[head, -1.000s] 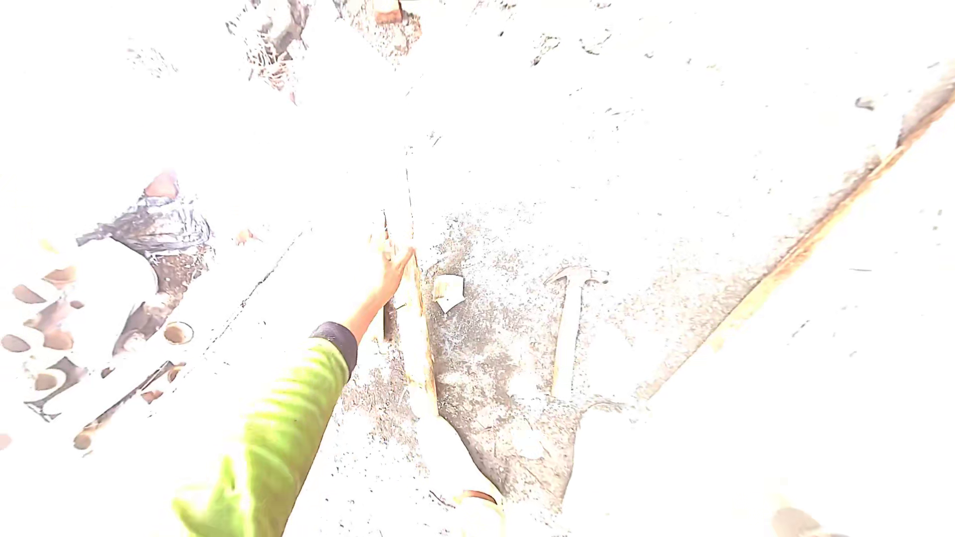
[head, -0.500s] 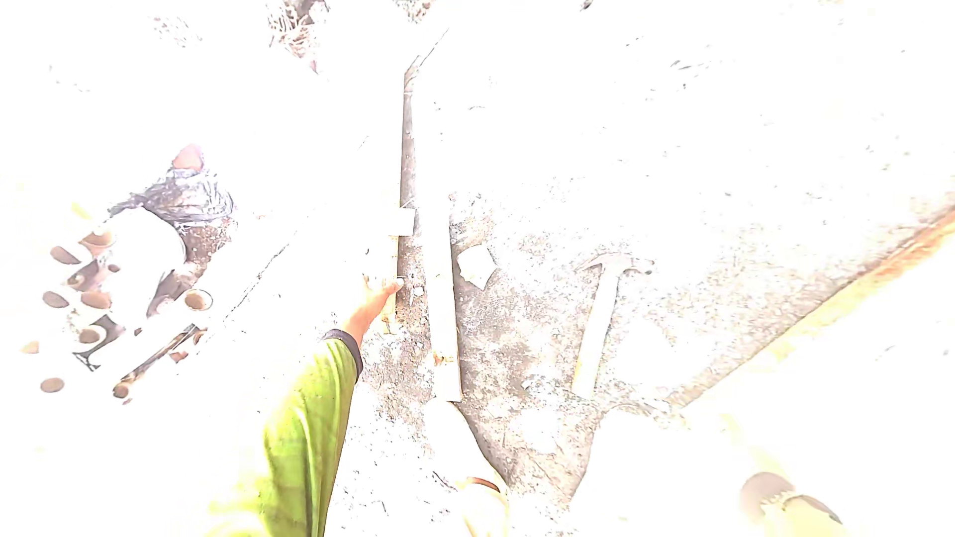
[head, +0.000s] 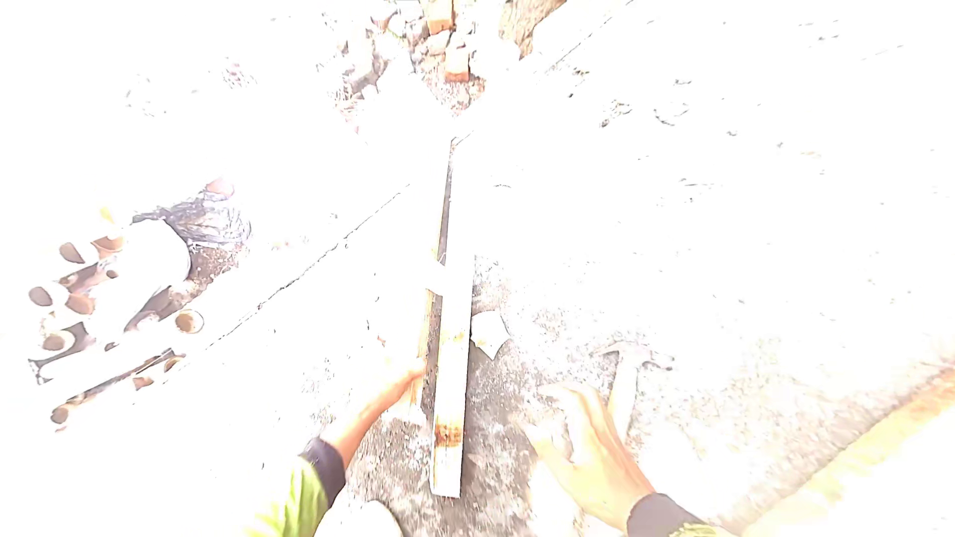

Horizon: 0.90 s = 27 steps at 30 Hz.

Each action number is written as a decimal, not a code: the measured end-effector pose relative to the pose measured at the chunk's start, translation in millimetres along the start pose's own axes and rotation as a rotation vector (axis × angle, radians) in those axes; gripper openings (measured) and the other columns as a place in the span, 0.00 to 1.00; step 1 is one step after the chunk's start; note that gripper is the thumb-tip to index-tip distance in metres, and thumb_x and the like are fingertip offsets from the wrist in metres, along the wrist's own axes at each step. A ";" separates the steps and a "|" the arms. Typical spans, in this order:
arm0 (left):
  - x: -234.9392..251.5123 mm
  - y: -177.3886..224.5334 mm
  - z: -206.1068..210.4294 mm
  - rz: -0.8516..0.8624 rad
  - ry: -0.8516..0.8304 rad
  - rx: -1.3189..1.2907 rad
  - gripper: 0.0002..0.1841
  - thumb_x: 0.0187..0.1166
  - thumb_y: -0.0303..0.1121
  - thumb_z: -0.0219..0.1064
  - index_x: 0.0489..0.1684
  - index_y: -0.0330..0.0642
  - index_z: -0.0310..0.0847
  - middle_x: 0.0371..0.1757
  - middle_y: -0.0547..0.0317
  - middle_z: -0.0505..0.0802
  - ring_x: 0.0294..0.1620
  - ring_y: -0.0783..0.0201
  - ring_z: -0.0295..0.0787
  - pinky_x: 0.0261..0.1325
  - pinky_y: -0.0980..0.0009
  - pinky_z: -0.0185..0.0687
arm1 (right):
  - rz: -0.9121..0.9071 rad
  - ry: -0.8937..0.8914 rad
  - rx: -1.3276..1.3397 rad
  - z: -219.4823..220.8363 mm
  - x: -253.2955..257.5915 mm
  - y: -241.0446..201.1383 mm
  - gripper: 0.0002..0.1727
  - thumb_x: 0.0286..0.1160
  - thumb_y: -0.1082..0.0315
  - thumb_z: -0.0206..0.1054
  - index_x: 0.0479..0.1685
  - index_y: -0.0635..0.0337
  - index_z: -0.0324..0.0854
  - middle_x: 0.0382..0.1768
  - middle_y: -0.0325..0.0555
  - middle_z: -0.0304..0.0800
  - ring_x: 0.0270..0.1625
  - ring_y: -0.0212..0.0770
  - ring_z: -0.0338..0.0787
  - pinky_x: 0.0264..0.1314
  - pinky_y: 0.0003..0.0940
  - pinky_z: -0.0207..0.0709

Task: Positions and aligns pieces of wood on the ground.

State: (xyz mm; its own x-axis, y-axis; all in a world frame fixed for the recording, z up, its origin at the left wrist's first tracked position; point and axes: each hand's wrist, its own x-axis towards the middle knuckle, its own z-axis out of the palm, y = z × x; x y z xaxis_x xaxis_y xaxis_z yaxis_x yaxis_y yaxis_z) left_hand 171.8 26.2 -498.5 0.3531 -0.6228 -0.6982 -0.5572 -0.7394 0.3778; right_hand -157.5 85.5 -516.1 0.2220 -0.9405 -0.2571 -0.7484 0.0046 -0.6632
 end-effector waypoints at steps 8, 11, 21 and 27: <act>-11.6 -65.2 -9.9 -0.045 -0.236 0.155 0.51 0.55 0.57 0.83 0.77 0.35 0.64 0.56 0.48 0.90 0.56 0.59 0.90 0.62 0.58 0.86 | -0.357 -0.391 -0.227 8.4 75.3 6.4 0.31 0.71 0.36 0.63 0.68 0.44 0.83 0.64 0.50 0.84 0.66 0.52 0.86 0.68 0.53 0.81; -14.1 -83.3 -35.1 0.000 -0.275 0.389 0.60 0.55 0.67 0.79 0.84 0.33 0.58 0.63 0.42 0.88 0.62 0.50 0.89 0.65 0.49 0.84 | -0.306 -0.491 -0.302 -5.8 93.4 -8.2 0.34 0.73 0.37 0.62 0.73 0.47 0.80 0.67 0.49 0.85 0.62 0.49 0.90 0.65 0.53 0.84; -39.7 -155.8 8.0 0.058 -0.307 0.417 0.68 0.46 0.81 0.74 0.83 0.32 0.61 0.68 0.33 0.84 0.63 0.37 0.87 0.59 0.34 0.83 | -0.334 -0.684 -0.252 46.7 87.4 -81.7 0.34 0.76 0.41 0.64 0.75 0.53 0.76 0.65 0.48 0.84 0.60 0.44 0.89 0.65 0.44 0.83; -10.3 -142.4 -48.6 0.223 -0.278 0.389 0.33 0.67 0.60 0.77 0.55 0.38 0.84 0.47 0.43 0.91 0.51 0.44 0.89 0.55 0.36 0.81 | -0.284 -0.715 -0.285 45.6 78.2 -99.8 0.31 0.78 0.44 0.65 0.73 0.54 0.76 0.65 0.48 0.84 0.59 0.42 0.89 0.64 0.41 0.83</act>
State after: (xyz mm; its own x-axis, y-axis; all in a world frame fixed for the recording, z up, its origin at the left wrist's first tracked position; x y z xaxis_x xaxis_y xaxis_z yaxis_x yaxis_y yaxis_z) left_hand 284.1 125.5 -515.6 0.0112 -0.6237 -0.7816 -0.8526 -0.4144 0.3185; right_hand -36.9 27.0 -502.1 0.6999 -0.4484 -0.5559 -0.7121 -0.3780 -0.5916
